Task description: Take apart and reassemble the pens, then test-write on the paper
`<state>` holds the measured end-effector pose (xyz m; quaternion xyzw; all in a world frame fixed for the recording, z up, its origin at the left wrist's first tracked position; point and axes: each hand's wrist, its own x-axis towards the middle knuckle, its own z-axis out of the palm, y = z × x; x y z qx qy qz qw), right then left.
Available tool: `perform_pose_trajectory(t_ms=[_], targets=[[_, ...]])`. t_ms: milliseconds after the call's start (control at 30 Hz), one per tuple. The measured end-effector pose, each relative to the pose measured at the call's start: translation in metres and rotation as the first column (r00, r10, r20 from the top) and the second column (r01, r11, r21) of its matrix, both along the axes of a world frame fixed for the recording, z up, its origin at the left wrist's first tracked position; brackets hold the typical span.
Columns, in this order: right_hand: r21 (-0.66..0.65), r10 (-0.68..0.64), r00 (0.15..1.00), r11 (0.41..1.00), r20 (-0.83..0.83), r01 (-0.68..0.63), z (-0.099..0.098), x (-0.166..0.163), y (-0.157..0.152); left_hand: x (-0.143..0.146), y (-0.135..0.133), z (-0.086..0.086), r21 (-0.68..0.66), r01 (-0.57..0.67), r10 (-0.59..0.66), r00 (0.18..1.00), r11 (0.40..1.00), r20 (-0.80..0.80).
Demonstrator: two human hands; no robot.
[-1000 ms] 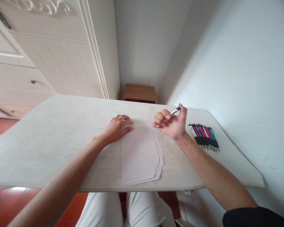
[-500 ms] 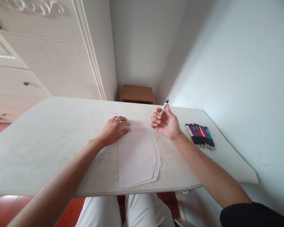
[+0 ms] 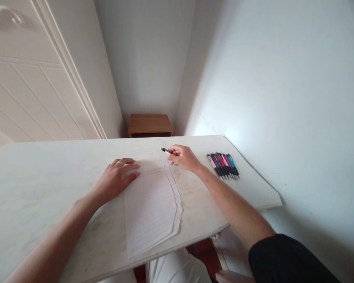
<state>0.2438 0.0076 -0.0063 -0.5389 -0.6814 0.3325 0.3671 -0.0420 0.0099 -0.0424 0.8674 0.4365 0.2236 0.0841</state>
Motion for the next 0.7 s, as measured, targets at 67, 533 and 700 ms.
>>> perform_pose_trajectory(t_ms=[67, 533, 700], targets=[[0.112, -0.110, 0.982, 0.989, 0.157, 0.092, 0.004, 0.004, 0.001, 0.000, 0.001, 0.000, -0.007, -0.006, 0.006, 1.000, 1.000, -0.015], [-0.048, -0.211, 0.590, 0.919, 0.780, 0.392, 0.021, 0.048, 0.006, -0.003, 0.004, -0.002, 0.026, -0.014, 0.014, 1.000, 1.000, -0.025], [-0.123, -0.165, 0.538, 0.880, 0.827, 0.459, 0.036, 0.064, 0.001, -0.002, 0.004, -0.003, 0.026, -0.024, 0.025, 1.000, 0.999, -0.016]])
